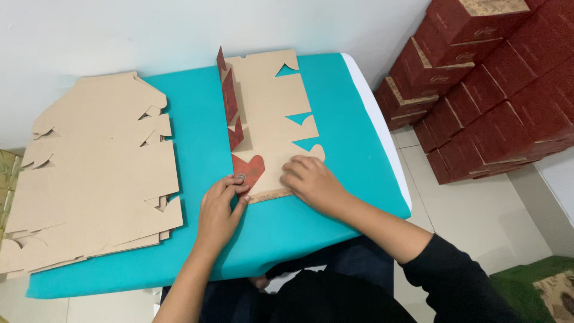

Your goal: The person assembles a flat-packed cardboard box by hand on a teal table. They fold the side flaps and tuck the tabs into slots to form the box structure, then place a matching lid on top to complete the assembly.

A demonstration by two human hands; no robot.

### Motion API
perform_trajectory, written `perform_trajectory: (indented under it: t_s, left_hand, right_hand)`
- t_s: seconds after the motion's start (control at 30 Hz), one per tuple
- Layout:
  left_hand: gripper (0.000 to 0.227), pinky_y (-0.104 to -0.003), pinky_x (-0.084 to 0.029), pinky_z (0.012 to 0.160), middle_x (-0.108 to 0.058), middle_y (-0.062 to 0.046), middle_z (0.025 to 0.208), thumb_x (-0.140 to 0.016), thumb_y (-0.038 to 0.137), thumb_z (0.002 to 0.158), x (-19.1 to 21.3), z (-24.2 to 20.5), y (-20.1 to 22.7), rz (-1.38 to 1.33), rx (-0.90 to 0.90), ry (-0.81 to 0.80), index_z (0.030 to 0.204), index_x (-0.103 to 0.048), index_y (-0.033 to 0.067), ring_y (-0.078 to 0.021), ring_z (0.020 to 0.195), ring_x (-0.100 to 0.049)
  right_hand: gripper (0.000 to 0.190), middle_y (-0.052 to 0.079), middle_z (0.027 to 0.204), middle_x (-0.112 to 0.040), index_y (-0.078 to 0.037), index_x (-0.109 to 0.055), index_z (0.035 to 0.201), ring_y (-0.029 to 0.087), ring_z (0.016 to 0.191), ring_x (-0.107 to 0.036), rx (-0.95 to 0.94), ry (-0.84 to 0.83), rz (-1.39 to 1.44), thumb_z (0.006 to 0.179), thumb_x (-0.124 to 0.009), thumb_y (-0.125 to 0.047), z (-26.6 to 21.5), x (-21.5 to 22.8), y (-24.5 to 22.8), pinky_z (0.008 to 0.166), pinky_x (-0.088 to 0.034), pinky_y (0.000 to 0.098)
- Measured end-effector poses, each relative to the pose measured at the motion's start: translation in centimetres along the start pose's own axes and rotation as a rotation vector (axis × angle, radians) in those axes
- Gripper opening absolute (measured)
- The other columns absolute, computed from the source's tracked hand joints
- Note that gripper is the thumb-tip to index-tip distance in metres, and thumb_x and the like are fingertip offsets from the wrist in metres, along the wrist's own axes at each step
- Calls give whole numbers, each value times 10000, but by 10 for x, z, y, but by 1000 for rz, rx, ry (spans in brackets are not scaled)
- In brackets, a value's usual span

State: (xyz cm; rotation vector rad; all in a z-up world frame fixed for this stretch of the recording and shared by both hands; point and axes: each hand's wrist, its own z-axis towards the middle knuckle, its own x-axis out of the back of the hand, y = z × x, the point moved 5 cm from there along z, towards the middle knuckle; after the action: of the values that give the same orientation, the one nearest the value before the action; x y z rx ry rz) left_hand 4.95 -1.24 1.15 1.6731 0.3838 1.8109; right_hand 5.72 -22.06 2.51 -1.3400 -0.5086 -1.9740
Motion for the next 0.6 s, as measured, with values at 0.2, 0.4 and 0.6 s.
perform_trajectory:
  t_s: [0.2, 0.4, 0.6]
  left_hand:
    - [185, -464, -361, 1049, -600, 33, 1136, -677, 253, 837, -5, 0, -4, 6, 10, -36, 1014, -669, 201, -209, 1271, -484]
    - [201, -477, -357, 1051, -596, 17, 1170, -652, 266, 859, 2, 1, -2, -12, 4, -81, 1050, -662, 204, -230, 1280, -476]
    - [217, -481, -340, 1071, -580, 16, 1209, -627, 251, 881, -2, 1, -8, -26, -17, -105, 1091, -659, 204, -234, 1302, -455]
  right_hand:
    - [221, 62, 1345, -530, -171, -617, 1135, 325, 1371, -357, 157, 5, 47, 958, -490, -212, 12, -3, -46, 1088, -319, 474]
    - [276, 58, 1384, -514, -200, -655, 1131, 344, 1403, -302, 116, 52, 42, 951, -508, -347, 10, 1, -43, 1136, -215, 526]
    - [239, 1, 1371, -527, -277, -660, 1125, 322, 1397, -307, 7, 24, -12, 944, -524, -352, -20, 18, -12, 1135, -207, 531]
